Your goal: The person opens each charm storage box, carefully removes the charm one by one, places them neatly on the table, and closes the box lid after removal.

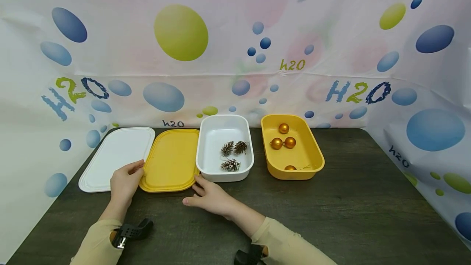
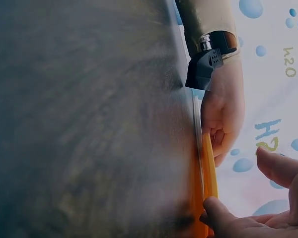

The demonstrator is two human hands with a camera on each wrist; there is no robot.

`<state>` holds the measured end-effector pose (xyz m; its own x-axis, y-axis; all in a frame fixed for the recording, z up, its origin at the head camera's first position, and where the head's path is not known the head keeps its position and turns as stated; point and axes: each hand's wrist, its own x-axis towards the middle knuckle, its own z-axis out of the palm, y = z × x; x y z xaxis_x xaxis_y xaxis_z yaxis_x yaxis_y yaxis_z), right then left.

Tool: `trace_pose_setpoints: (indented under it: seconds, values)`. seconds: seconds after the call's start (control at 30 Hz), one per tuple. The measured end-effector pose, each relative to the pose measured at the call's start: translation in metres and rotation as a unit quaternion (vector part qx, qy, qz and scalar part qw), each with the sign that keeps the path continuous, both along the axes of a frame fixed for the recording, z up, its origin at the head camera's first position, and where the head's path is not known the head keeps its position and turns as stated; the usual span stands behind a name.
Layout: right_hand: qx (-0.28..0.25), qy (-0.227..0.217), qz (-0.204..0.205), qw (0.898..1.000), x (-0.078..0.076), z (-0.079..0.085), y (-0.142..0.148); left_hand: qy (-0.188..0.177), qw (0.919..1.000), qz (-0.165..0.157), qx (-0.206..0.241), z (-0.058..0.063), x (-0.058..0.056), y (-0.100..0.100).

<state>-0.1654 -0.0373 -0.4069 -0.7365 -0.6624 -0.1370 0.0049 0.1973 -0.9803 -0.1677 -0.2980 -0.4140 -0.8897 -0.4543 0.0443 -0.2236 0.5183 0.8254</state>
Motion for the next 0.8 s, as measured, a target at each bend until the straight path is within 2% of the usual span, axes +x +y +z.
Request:
trace_pose_setpoints:
  seconds: [0.27,0.8]
  values:
    - [0.013,0.000,-0.008,1.000,-0.0021,-0.0022,-0.0008,-0.003,1.0000,-0.006,-0.006,0.0009,0.0006,0.0016]
    - [-0.005,-0.012,-0.028,1.000,-0.0041,-0.0043,-0.0058,-0.007,0.9999,-0.009,-0.008,-0.0005,-0.0001,0.0005]
